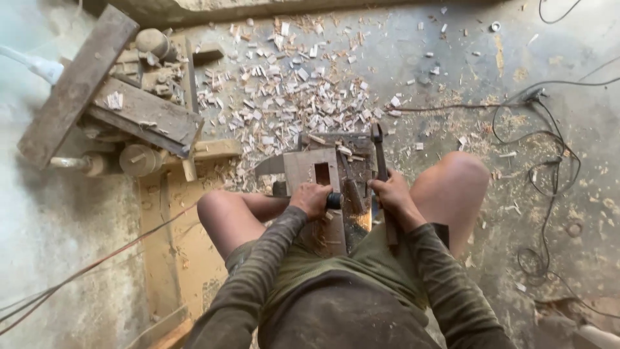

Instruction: Chiseling and hammering a wooden furniture frame to refine a slot or groove.

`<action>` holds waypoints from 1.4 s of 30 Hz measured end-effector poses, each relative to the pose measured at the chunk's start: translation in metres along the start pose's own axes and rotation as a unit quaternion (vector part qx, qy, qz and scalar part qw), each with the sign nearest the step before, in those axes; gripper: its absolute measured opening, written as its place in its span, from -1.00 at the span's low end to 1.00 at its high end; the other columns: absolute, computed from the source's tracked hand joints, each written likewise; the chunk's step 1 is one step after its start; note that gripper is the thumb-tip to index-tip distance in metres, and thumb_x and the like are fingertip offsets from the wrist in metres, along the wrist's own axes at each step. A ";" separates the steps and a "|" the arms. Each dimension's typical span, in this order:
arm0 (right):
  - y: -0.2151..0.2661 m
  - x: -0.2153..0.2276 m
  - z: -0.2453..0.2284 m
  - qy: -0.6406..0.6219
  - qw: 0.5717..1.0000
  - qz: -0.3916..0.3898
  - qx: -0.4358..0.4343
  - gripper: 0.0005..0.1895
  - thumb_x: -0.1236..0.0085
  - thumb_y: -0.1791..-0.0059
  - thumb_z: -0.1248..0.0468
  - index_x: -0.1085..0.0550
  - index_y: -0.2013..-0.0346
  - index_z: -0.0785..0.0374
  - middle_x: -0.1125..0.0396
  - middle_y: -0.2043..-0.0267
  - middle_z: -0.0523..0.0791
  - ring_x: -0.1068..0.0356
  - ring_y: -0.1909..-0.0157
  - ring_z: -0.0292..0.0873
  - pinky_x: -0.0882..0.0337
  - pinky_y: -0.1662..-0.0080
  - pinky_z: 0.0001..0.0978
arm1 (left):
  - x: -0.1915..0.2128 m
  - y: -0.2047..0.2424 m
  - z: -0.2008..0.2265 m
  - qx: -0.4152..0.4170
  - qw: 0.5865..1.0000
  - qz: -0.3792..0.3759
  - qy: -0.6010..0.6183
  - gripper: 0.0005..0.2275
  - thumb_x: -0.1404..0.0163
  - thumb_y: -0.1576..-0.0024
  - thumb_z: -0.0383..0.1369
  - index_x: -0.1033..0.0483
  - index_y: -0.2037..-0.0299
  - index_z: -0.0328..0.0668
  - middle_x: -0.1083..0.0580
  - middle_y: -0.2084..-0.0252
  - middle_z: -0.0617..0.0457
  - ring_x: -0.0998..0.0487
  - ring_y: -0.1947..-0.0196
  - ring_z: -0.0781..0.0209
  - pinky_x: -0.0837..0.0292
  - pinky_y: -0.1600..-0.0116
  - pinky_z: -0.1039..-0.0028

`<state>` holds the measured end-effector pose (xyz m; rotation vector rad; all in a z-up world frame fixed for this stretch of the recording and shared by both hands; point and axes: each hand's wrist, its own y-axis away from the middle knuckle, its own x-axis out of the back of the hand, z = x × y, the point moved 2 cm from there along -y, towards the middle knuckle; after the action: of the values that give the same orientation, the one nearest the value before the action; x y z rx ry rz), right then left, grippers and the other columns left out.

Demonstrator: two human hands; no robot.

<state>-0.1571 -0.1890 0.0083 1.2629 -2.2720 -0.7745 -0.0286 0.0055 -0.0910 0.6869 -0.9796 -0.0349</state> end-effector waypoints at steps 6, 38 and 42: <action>-0.005 -0.001 -0.004 -0.058 0.998 0.021 -0.033 -0.81 -0.12 -0.02 0.38 -0.28 0.17 0.27 -0.22 0.52 -0.18 -0.19 0.63 -0.32 -0.29 0.57 -0.43 | 0.035 0.017 0.004 0.000 0.990 0.134 0.038 -0.86 -0.17 -0.09 -0.26 -0.54 0.24 -0.02 -0.53 0.41 0.07 -0.57 0.43 0.21 -0.60 0.18 0.30; 0.008 0.000 -0.010 0.040 0.999 -0.005 -0.035 -0.78 -0.17 -0.05 0.22 -0.35 0.16 0.26 -0.29 0.54 -0.19 -0.22 0.63 -0.35 -0.29 0.59 -0.51 | 0.109 -0.078 -0.027 -0.057 0.738 0.448 0.502 -0.79 -0.24 -0.15 -0.32 -0.52 0.19 -0.26 -0.58 0.36 0.01 -0.66 0.41 0.26 -0.73 0.33 0.49; 0.016 -0.006 -0.019 0.025 0.999 -0.012 -0.047 -0.75 -0.16 -0.06 0.18 -0.34 0.13 0.26 -0.25 0.58 -0.19 -0.18 0.66 -0.33 -0.25 0.62 -0.49 | 0.111 -0.061 -0.028 -0.022 0.703 0.407 0.583 -0.81 -0.19 -0.12 -0.36 -0.50 0.17 -0.28 -0.59 0.37 -0.03 -0.67 0.47 0.21 -0.73 0.38 0.41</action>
<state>-0.1529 -0.1821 0.0329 1.2543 -2.1595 -0.8386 0.0732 -0.0639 -0.0515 0.0662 0.0547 1.0542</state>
